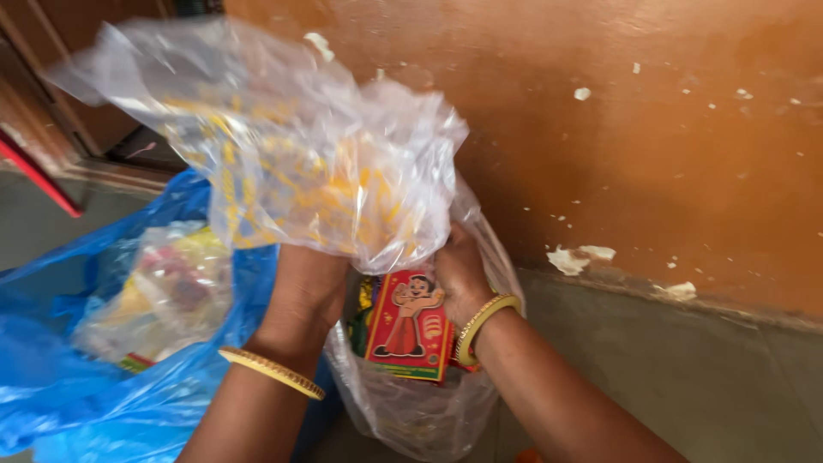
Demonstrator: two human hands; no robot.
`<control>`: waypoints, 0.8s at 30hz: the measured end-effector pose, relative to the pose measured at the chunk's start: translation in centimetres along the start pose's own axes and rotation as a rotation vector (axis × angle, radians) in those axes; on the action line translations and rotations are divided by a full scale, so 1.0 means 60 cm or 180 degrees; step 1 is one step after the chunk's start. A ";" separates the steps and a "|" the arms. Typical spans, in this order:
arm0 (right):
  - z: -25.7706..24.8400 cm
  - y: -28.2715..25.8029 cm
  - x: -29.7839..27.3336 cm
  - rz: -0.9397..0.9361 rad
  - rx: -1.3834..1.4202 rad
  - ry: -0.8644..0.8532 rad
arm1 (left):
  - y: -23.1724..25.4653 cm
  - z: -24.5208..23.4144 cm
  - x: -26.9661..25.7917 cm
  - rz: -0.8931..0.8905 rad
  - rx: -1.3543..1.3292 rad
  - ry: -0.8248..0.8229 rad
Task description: The person sits on the floor and transfers various packaged items from a blue plastic bag into a clear plastic bag. They handle snack packets, a red box, and other small packages one by one, placing them into the clear bag.
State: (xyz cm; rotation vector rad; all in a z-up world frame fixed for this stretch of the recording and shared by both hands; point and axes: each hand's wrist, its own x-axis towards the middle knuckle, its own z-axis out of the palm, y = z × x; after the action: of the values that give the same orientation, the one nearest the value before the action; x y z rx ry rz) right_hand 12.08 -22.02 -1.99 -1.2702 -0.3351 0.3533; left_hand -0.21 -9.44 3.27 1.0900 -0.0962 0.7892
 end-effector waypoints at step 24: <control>-0.048 0.063 0.052 -0.1415 -0.2281 0.1007 | -0.155 -0.029 0.044 -0.0609 0.6436 -0.0753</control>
State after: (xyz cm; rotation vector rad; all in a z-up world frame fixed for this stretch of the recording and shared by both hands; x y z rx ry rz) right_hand 15.84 -22.16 -6.22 -1.8650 -0.4802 -0.3860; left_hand 6.94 -8.69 -3.46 3.0096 0.7771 0.3628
